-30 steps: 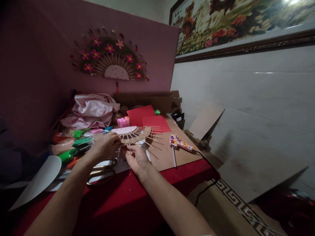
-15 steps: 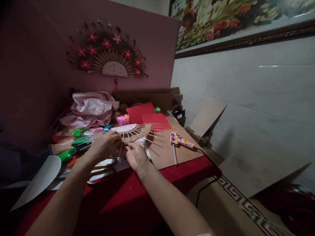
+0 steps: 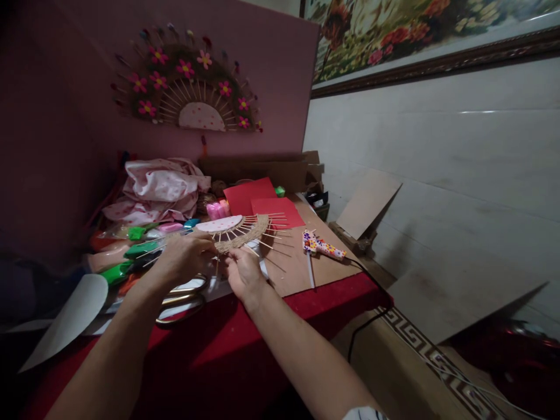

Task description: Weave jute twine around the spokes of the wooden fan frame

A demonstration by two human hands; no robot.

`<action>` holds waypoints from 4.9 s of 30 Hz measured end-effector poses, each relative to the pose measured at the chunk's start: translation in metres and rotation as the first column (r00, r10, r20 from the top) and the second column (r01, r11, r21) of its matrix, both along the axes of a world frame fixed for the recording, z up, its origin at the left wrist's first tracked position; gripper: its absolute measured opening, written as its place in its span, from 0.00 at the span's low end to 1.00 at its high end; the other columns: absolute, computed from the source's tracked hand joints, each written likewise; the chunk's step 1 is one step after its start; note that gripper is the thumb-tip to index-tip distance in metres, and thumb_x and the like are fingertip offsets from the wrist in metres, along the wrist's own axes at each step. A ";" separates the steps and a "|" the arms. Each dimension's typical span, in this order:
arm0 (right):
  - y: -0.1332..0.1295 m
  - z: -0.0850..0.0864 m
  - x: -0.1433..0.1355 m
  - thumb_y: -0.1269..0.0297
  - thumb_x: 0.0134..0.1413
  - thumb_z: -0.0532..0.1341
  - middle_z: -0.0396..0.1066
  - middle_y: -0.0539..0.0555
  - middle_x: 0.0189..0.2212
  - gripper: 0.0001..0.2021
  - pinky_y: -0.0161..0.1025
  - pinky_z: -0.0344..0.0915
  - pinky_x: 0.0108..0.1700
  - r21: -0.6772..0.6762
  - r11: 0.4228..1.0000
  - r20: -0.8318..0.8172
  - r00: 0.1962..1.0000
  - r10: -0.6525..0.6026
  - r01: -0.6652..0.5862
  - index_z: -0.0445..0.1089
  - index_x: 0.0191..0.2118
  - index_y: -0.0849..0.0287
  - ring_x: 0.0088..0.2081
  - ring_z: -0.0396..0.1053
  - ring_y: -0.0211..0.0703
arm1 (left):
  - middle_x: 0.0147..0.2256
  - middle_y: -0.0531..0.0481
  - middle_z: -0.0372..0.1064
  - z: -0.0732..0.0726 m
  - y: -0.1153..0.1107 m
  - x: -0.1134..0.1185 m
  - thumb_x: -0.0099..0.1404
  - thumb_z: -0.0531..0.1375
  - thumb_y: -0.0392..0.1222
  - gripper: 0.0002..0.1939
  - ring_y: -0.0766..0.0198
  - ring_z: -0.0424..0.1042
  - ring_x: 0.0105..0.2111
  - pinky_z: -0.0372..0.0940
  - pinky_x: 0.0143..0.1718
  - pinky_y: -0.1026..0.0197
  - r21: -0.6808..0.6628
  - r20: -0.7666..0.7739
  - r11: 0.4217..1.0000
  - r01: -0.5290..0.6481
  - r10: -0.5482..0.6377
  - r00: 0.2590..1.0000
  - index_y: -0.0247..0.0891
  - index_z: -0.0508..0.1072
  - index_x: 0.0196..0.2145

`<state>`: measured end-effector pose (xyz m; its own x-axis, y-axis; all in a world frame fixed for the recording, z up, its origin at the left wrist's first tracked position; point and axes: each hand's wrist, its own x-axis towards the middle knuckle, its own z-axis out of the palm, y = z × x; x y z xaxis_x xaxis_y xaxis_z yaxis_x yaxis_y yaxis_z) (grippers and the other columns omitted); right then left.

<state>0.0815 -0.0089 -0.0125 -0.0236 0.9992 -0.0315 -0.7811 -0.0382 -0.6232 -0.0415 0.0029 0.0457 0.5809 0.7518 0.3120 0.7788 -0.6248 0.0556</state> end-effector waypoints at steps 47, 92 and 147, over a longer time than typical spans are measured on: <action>-0.007 0.004 0.009 0.77 0.42 0.57 0.68 0.44 0.22 0.09 0.27 0.62 0.25 -0.087 0.996 -0.042 0.999 -0.017 0.014 0.64 0.32 0.59 0.23 0.65 0.30 | 0.27 0.50 0.72 0.006 -0.005 0.003 0.66 0.43 0.50 0.20 0.65 0.67 0.28 0.57 0.30 0.64 -0.089 0.449 0.995 0.047 -0.002 0.894 0.37 0.69 0.32; 0.018 0.015 0.069 0.77 0.53 0.51 0.72 0.57 0.30 0.10 0.41 0.72 0.32 -0.290 0.898 0.135 0.915 0.381 -0.331 0.63 0.41 0.65 0.30 0.73 0.42 | 0.22 0.50 0.69 0.008 0.005 -0.013 0.60 0.52 0.47 0.14 0.62 0.66 0.24 0.51 0.25 0.63 -0.033 0.214 0.949 -0.314 0.313 0.925 0.39 0.69 0.23; 0.012 0.009 0.072 0.81 0.50 0.49 0.71 0.63 0.25 0.07 0.34 0.71 0.27 -0.230 0.940 0.181 0.938 0.295 -0.252 0.63 0.33 0.69 0.28 0.74 0.43 | 0.33 0.41 0.70 -0.007 0.008 0.002 0.60 0.51 0.34 0.10 0.56 0.65 0.37 0.57 0.36 0.56 0.183 -0.190 0.983 0.015 0.020 0.981 0.35 0.71 0.27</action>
